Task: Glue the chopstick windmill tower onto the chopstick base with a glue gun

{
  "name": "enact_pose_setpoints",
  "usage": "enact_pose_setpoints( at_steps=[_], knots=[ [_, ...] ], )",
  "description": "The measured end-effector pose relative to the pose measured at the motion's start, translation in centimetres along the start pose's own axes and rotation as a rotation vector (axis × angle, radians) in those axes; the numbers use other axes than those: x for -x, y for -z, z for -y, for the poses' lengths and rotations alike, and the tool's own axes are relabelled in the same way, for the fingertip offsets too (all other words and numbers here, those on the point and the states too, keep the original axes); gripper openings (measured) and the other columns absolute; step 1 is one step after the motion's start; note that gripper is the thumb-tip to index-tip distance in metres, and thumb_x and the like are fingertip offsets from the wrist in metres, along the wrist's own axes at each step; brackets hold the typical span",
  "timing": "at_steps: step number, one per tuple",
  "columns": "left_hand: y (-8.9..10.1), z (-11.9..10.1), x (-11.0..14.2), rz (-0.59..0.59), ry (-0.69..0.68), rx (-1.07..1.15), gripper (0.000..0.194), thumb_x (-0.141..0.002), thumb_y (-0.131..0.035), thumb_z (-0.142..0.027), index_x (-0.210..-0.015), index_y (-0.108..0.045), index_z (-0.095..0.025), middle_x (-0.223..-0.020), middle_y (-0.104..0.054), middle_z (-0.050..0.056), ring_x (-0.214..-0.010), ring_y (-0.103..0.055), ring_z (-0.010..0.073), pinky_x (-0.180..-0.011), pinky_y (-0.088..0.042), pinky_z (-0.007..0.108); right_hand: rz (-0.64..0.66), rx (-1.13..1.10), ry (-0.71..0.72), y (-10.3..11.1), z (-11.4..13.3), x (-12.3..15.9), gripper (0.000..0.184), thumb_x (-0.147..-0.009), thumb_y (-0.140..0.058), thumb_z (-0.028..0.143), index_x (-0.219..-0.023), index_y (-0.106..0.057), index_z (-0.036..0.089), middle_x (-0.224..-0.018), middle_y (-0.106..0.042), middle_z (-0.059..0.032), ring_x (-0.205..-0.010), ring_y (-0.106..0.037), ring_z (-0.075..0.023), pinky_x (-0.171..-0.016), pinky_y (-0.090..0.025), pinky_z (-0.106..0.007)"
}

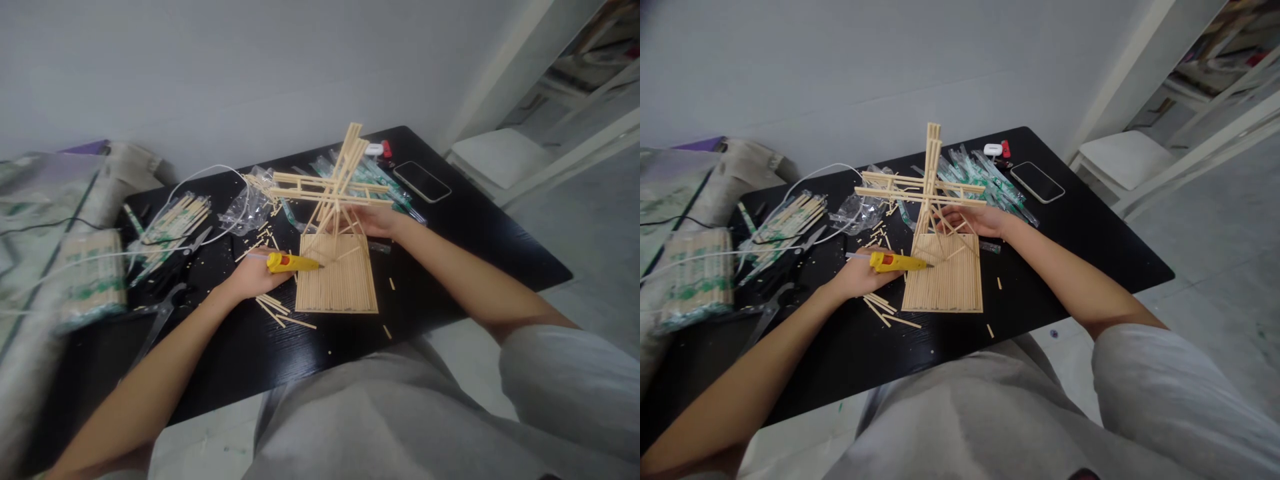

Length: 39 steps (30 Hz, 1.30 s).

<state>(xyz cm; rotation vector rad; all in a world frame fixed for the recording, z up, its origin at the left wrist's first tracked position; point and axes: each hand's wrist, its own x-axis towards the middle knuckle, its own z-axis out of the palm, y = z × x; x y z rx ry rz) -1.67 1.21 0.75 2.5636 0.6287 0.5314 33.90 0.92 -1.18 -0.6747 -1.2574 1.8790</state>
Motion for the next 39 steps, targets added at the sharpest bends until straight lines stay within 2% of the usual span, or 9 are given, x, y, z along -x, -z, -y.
enact_pose_setpoints(
  at_steps=[3,9,19,32,39],
  knots=[
    [0.1,0.1,0.0,0.018,-0.003,-0.027,0.017,-0.094,-0.075,-0.031,-0.081,-0.072,-0.020,-0.079,-0.077,0.001,-0.071,-0.073,0.0177,-0.073,-0.059,0.028,-0.010,-0.005,0.007,-0.2,0.0,0.0,0.050,-0.100,-0.079,0.061,-0.121,-0.075,0.016,-0.119,-0.081,-0.0144,-0.107,-0.078,-0.0251,-0.106,-0.059,-0.043],
    [0.1,0.1,0.0,0.011,-0.011,-0.026,0.015,-0.092,-0.074,-0.028,-0.080,-0.070,-0.020,-0.078,-0.075,0.001,-0.068,-0.070,0.0172,-0.071,-0.056,0.029,-0.077,-0.010,-0.012,-1.1,0.3,0.1,0.035,-0.108,-0.072,0.050,-0.117,-0.076,0.017,-0.116,-0.082,-0.0128,-0.109,-0.078,-0.0247,-0.108,-0.059,-0.043],
    [0.3,-0.1,0.0,0.008,-0.001,0.005,0.014,-0.090,-0.075,-0.027,-0.080,-0.069,-0.020,-0.077,-0.075,0.001,-0.067,-0.070,0.0166,-0.068,-0.055,0.028,-0.117,-0.003,-0.047,-1.5,0.7,0.1,0.034,-0.113,-0.064,0.046,-0.118,-0.077,0.015,-0.118,-0.082,-0.0144,-0.109,-0.078,-0.0252,-0.110,-0.058,-0.045],
    [0.1,0.1,0.0,0.006,0.010,-0.019,0.017,-0.090,-0.074,-0.029,-0.078,-0.067,-0.021,-0.075,-0.073,0.001,-0.066,-0.069,0.0176,-0.071,-0.057,0.030,-0.031,-0.012,-0.018,-0.5,0.4,0.0,0.048,-0.101,-0.079,0.059,-0.119,-0.076,0.014,-0.116,-0.081,-0.0140,-0.109,-0.077,-0.0247,-0.106,-0.059,-0.041],
    [0.0,0.0,0.0,-0.018,-0.017,-0.041,0.015,-0.089,-0.073,-0.028,-0.076,-0.068,-0.021,-0.073,-0.073,0.000,-0.065,-0.069,0.0172,-0.068,-0.056,0.028,-0.054,-0.011,-0.030,-0.5,0.3,0.0,0.044,-0.105,-0.075,0.057,-0.120,-0.076,0.014,-0.117,-0.081,-0.0143,-0.110,-0.077,-0.0249,-0.105,-0.060,-0.040]
  ],
)
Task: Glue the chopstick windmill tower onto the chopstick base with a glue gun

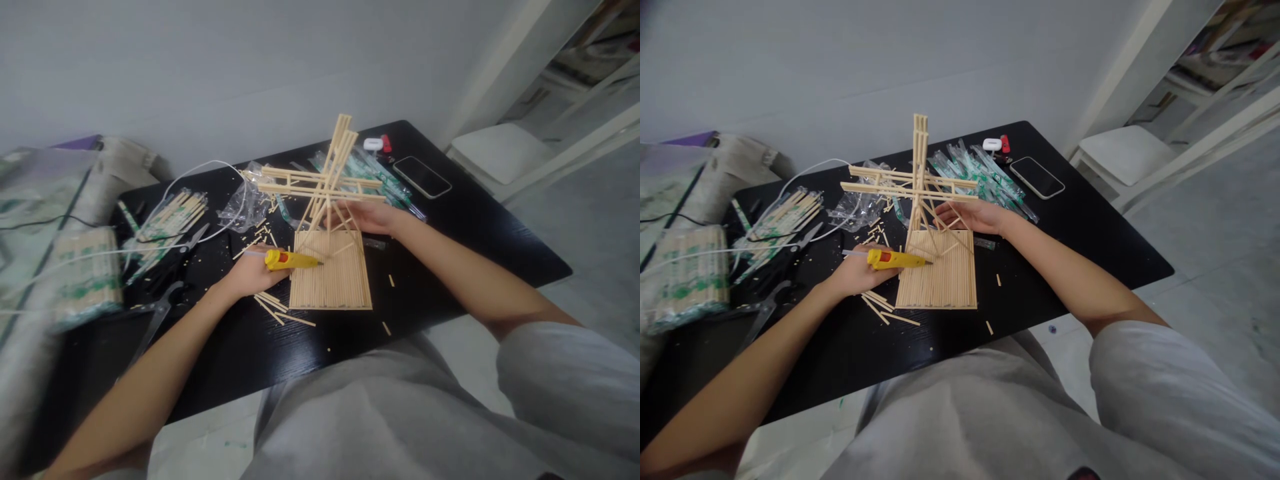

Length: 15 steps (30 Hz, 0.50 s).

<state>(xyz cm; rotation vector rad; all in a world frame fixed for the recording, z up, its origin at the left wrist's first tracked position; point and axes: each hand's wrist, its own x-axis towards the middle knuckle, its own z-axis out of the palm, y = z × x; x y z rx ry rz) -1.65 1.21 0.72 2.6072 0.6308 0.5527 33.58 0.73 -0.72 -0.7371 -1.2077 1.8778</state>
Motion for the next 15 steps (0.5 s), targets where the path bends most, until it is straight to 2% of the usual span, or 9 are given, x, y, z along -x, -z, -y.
enact_pose_setpoints(
  at_steps=[10,15],
  knots=[
    [-0.11,0.15,0.14,-0.007,0.032,0.011,0.014,-0.087,-0.078,-0.028,-0.078,-0.069,-0.022,-0.075,-0.074,0.000,-0.067,-0.070,0.0180,-0.070,-0.057,0.029,0.006,-0.025,-0.005,-0.04,0.11,0.06,0.036,-0.110,-0.071,0.049,-0.120,-0.076,0.014,-0.116,-0.082,-0.0139,-0.111,-0.078,-0.0236,-0.108,-0.060,-0.041],
    [-0.12,0.12,0.12,-0.016,0.022,0.017,0.013,-0.086,-0.076,-0.025,-0.077,-0.067,-0.022,-0.073,-0.072,-0.001,-0.065,-0.068,0.0169,-0.069,-0.056,0.029,-0.051,-0.027,-0.025,-0.44,0.12,-0.23,0.028,-0.114,-0.066,0.039,-0.115,-0.080,0.014,-0.108,-0.083,-0.0119,-0.103,-0.079,-0.0210,-0.099,-0.063,-0.034]
  ],
)
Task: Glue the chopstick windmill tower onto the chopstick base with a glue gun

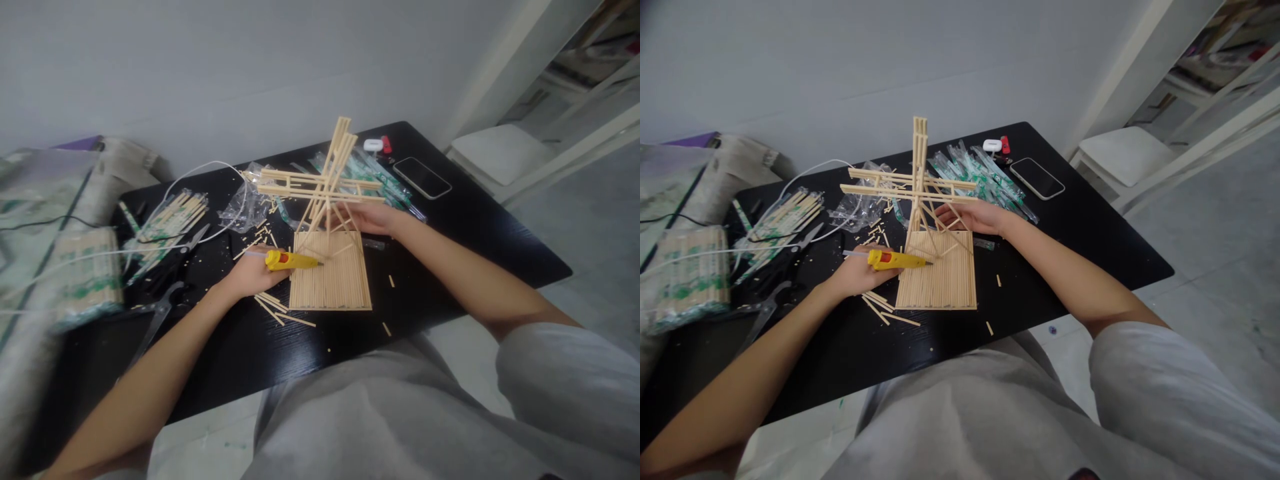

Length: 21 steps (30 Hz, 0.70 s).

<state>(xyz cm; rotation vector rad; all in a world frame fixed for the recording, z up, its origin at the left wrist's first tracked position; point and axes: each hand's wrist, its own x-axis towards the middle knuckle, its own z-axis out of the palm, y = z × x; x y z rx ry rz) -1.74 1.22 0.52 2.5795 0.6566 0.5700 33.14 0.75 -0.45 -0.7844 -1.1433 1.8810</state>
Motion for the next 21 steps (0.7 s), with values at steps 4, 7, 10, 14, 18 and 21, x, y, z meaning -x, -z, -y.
enact_pose_setpoints(
  at_steps=[4,7,10,14,18,21],
  knots=[
    [0.05,-0.11,-0.09,0.005,-0.021,0.004,0.016,-0.088,-0.073,-0.025,-0.075,-0.065,-0.021,-0.071,-0.071,-0.002,-0.063,-0.068,0.0161,-0.067,-0.055,0.027,-0.066,0.011,-0.037,-0.50,0.12,-0.11,0.025,-0.115,-0.062,0.029,-0.113,-0.081,0.012,-0.102,-0.083,-0.0110,-0.096,-0.079,-0.0182,-0.092,-0.063,-0.029],
    [0.10,-0.15,-0.10,0.008,-0.017,0.003,0.018,-0.088,-0.073,-0.026,-0.073,-0.064,-0.021,-0.069,-0.070,-0.002,-0.061,-0.067,0.0157,-0.067,-0.055,0.027,-0.084,0.014,-0.055,-0.67,0.23,-0.09,0.025,-0.116,-0.061,0.027,-0.114,-0.081,0.012,-0.101,-0.083,-0.0106,-0.094,-0.079,-0.0177,-0.091,-0.063,-0.028],
    [0.15,-0.19,-0.08,0.011,0.001,0.000,0.018,-0.088,-0.075,-0.026,-0.074,-0.066,-0.020,-0.072,-0.072,-0.001,-0.064,-0.069,0.0165,-0.069,-0.055,0.028,-0.098,0.002,-0.067,-0.58,0.18,-0.12,0.025,-0.116,-0.060,0.027,-0.113,-0.081,0.012,-0.101,-0.083,-0.0106,-0.094,-0.079,-0.0177,-0.093,-0.063,-0.029],
    [0.20,-0.32,-0.11,0.035,-0.002,0.012,0.019,-0.091,-0.073,-0.028,-0.075,-0.067,-0.020,-0.073,-0.072,0.000,-0.065,-0.069,0.0167,-0.068,-0.055,0.028,-0.116,-0.028,-0.073,-0.20,-0.20,-0.36,0.026,-0.117,-0.059,0.024,-0.112,-0.080,0.011,-0.103,-0.083,-0.0118,-0.094,-0.079,-0.0178,-0.093,-0.064,-0.029],
    [0.22,-0.37,-0.10,0.013,-0.028,-0.008,0.022,-0.093,-0.071,-0.028,-0.074,-0.065,-0.020,-0.072,-0.072,0.001,-0.067,-0.069,0.0175,-0.070,-0.055,0.029,-0.110,-0.052,-0.066,0.15,-0.60,-0.69,0.026,-0.116,-0.058,0.020,-0.110,-0.081,0.012,-0.102,-0.083,-0.0112,-0.092,-0.079,-0.0167,-0.091,-0.065,-0.028],
    [0.20,-0.23,0.01,0.016,-0.023,0.001,0.019,-0.092,-0.071,-0.028,-0.075,-0.066,-0.020,-0.073,-0.073,0.001,-0.067,-0.069,0.0173,-0.070,-0.055,0.029,-0.094,-0.042,-0.051,0.30,-0.72,-0.83,0.024,-0.116,-0.060,0.021,-0.111,-0.082,0.013,-0.102,-0.083,-0.0107,-0.093,-0.080,-0.0172,-0.092,-0.065,-0.028]
  ],
)
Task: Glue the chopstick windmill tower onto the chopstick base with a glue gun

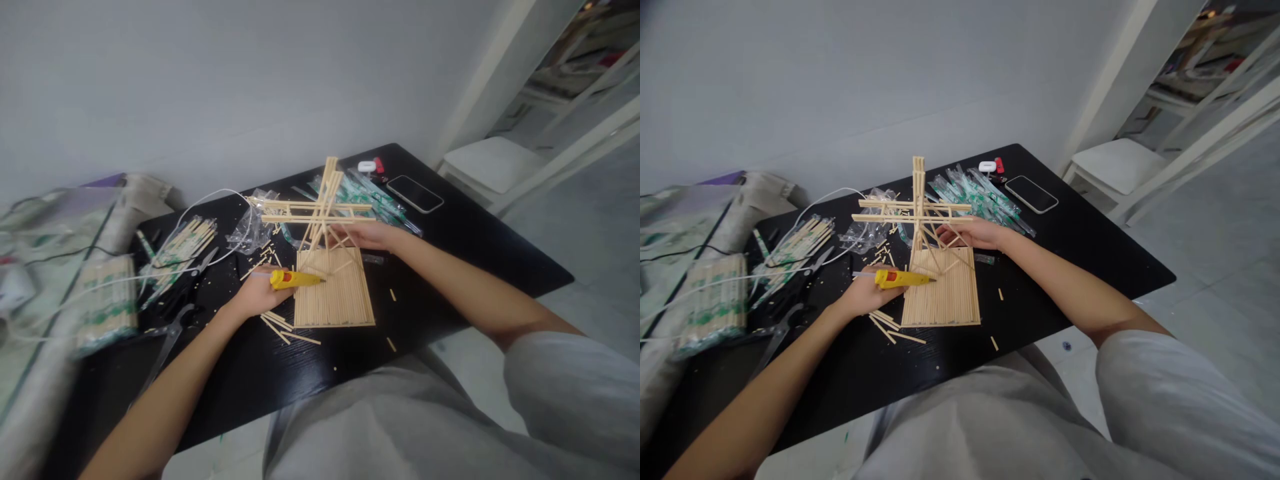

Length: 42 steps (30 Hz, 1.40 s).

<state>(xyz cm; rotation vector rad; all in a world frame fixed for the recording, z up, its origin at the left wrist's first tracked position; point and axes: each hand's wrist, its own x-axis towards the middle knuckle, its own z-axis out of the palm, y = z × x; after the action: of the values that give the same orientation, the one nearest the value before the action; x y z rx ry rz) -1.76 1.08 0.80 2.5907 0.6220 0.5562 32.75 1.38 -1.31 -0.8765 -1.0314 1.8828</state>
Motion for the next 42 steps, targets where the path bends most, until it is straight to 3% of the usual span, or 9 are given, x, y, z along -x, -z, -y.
enact_pose_setpoints(
  at_steps=[42],
  knots=[
    [0.10,0.01,-0.05,0.033,0.032,-0.016,0.021,-0.092,-0.072,-0.029,-0.073,-0.067,-0.022,-0.072,-0.073,0.001,-0.068,-0.071,0.0182,-0.072,-0.057,0.029,-0.012,0.014,0.000,-0.42,0.20,0.07,0.020,-0.114,-0.065,0.022,-0.111,-0.082,0.012,-0.102,-0.083,-0.0121,-0.093,-0.080,-0.0186,-0.091,-0.066,-0.029]
  ],
)
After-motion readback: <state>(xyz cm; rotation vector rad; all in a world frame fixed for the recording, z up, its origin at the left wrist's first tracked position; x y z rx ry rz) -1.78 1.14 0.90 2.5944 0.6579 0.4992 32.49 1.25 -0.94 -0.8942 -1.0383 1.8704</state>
